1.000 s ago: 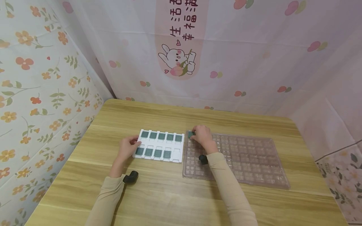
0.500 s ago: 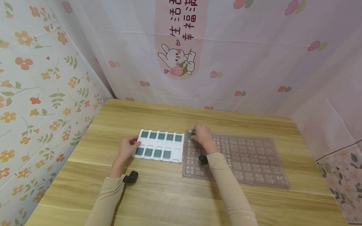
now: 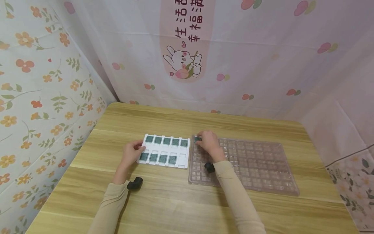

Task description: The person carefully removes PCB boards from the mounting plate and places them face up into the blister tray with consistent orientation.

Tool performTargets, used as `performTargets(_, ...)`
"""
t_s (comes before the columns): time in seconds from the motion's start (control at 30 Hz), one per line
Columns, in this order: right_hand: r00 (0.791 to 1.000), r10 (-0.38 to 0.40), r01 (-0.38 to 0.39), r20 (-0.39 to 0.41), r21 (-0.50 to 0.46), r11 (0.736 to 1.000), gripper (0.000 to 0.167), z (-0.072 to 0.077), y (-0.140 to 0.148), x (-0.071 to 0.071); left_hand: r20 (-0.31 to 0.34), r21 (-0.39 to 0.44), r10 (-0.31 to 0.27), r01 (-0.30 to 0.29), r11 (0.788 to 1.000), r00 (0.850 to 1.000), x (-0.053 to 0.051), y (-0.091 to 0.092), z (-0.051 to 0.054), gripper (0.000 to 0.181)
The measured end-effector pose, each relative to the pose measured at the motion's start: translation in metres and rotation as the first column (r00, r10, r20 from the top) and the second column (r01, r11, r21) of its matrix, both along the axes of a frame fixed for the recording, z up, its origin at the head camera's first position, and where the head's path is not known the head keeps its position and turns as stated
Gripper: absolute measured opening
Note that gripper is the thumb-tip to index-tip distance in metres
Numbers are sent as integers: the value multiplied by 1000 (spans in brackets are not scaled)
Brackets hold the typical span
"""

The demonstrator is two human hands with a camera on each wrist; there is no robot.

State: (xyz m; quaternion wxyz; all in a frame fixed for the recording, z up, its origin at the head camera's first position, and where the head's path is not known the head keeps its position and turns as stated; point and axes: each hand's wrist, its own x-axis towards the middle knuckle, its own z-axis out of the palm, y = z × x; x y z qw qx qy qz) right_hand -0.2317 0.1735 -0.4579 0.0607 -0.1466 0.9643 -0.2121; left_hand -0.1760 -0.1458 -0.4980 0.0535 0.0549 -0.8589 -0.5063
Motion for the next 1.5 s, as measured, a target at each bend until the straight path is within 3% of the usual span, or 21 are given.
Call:
performTargets(0.37,999,19,-19,-27,-22,1000,34,3,-5,8,4,-2,-6,6,1000,1000,0,0,0,32)
performTargets(0.8,990,74,-86,-124,-97,992,32,11,-12,27,-5,-8,0,0,1000,1000,0,0,1,30)
performTargets(1.0,976,109,-138,-187,-150,979,28,12,-16,37,13,-1,0,0,1000,1000,0,0,2,31)
performTargets(1.23,957,157,-187,-245,-105,977,28,14,-25,47,6,1,1,-1,1000,1000,0,1,3,31)
performTargets(1.5,971,172,-186,-164,-76,980,28,12,-43,56,17,4,4,-5,1000,1000,1,2,3,32)
